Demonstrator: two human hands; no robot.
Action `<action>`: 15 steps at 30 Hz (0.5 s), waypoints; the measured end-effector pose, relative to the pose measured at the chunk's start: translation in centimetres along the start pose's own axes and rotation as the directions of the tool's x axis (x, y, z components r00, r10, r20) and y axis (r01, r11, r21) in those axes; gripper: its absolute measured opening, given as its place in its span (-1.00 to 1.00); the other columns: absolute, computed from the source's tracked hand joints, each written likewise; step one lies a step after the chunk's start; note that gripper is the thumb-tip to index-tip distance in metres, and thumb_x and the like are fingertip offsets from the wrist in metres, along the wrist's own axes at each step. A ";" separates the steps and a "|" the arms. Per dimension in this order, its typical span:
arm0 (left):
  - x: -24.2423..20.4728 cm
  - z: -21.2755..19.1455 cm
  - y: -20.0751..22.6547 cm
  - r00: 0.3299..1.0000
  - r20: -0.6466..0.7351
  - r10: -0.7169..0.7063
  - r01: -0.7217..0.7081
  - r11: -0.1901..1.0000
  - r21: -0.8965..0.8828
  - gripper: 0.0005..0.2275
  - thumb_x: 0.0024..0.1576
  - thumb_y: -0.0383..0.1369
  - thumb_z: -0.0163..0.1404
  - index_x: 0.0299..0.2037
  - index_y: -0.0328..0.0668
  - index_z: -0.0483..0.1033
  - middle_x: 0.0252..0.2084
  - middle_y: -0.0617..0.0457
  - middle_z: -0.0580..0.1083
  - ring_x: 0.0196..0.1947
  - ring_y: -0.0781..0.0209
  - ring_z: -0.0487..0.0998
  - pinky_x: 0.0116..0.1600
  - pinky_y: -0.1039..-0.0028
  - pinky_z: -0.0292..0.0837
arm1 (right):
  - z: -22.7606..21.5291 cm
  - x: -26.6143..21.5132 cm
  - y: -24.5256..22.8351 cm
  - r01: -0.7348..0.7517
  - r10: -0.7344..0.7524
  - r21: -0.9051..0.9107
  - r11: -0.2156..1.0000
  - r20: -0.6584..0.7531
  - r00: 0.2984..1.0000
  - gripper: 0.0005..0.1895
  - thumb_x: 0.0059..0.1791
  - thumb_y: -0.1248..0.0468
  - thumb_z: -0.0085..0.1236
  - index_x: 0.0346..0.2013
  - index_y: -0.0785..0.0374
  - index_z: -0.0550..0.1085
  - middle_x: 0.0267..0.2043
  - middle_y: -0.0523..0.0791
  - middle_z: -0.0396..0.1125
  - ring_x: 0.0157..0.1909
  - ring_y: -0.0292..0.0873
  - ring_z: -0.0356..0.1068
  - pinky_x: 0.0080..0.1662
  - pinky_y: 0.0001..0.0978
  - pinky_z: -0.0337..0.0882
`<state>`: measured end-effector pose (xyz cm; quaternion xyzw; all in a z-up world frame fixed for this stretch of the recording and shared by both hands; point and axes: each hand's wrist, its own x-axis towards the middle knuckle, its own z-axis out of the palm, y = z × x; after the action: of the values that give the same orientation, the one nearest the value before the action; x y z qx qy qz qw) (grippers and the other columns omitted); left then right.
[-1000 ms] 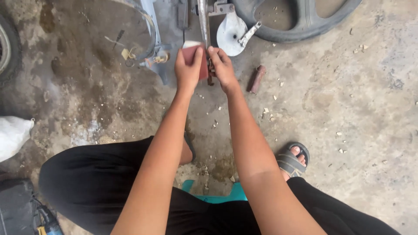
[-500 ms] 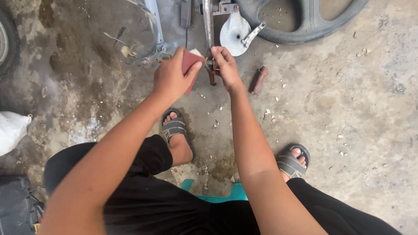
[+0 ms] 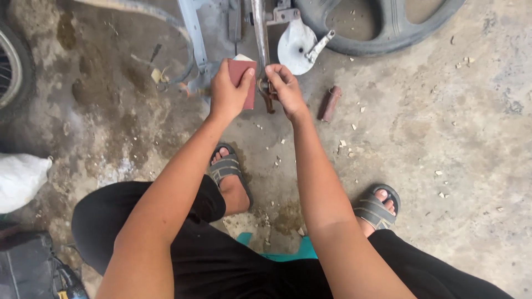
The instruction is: The person smooths a metal rod clamped in a vise using a sanding block. They hold the rod with one hand and rub the sanding block along its length with the other, working on different sections of the metal piece.
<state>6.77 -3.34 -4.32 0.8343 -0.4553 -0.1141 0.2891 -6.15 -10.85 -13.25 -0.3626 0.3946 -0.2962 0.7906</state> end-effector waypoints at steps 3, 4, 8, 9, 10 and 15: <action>0.0 -0.1 0.8 0.999 0.034 -0.012 0.013 1.000 -0.025 -0.67 0.25 -0.09 0.11 -0.08 -0.15 0.35 -0.23 -0.22 0.55 -0.12 -0.38 0.61 -0.19 0.04 0.49 | 0.6 -0.7 -1.1 -0.005 0.005 -0.009 1.000 0.006 1.000 -0.64 -0.02 -0.15 0.30 -0.16 0.00 0.54 -0.36 -0.27 0.33 -0.38 -0.34 0.38 -0.28 -0.44 0.53; 0.0 0.1 0.7 0.999 0.038 -0.015 0.016 1.000 -0.023 -0.67 0.25 -0.09 0.11 -0.08 -0.15 0.35 -0.23 -0.22 0.55 -0.12 -0.38 0.61 -0.19 0.04 0.49 | 0.5 -1.0 -1.1 -0.009 0.009 -0.008 1.000 0.004 1.000 -0.64 -0.02 -0.15 0.30 -0.16 0.00 0.54 -0.36 -0.27 0.33 -0.38 -0.34 0.38 -0.28 -0.44 0.53; 0.5 0.2 1.2 0.996 0.084 0.004 -0.007 0.999 0.043 -0.64 0.28 -0.12 0.09 0.01 -0.22 0.30 -0.26 -0.23 0.52 -0.31 -0.24 0.56 -0.35 0.12 0.43 | 0.6 -2.4 -3.2 -0.036 0.036 -0.007 0.999 0.036 0.999 -0.71 0.00 -0.11 0.22 -0.23 -0.03 0.49 -0.37 -0.32 0.29 -0.36 -0.39 0.28 -0.28 -0.51 0.40; 0.9 0.2 1.8 0.996 0.084 0.023 -0.025 0.999 0.028 -0.72 0.28 -0.17 0.07 -0.08 -0.18 0.29 -0.35 -0.10 0.49 -0.48 -0.04 0.50 -0.47 0.25 0.29 | 0.7 -2.8 -4.4 -0.053 0.053 0.004 0.999 0.069 0.996 -0.79 0.02 -0.06 0.15 -0.30 -0.07 0.43 -0.39 -0.37 0.26 -0.38 -0.45 0.20 -0.30 -0.58 0.29; 0.6 0.4 1.3 0.996 0.086 0.024 -0.026 0.999 0.030 -0.72 0.28 -0.17 0.07 -0.08 -0.18 0.29 -0.35 -0.10 0.49 -0.48 -0.04 0.50 -0.47 0.25 0.29 | 0.9 -3.2 -4.0 -0.054 0.053 0.007 0.999 0.068 0.996 -0.79 0.02 -0.06 0.15 -0.30 -0.07 0.43 -0.39 -0.37 0.26 -0.38 -0.45 0.20 -0.30 -0.58 0.29; 0.5 0.5 1.8 0.983 0.041 0.178 -0.181 0.977 0.116 -0.71 0.34 -0.17 -0.03 0.04 -0.20 0.24 -0.46 -0.16 0.48 -0.59 -0.20 0.49 -0.56 0.18 0.20 | 0.5 -1.6 -2.8 0.012 -0.013 0.010 1.000 0.069 0.998 -0.78 0.03 -0.06 0.15 -0.30 -0.05 0.45 -0.52 -0.34 0.17 -0.52 -0.44 0.09 -0.41 -0.52 0.22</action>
<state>5.56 -4.65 -3.66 0.8037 -0.5392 -0.0729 0.2407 -7.08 -11.05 -10.12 -0.3711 0.3633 -0.2905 0.8037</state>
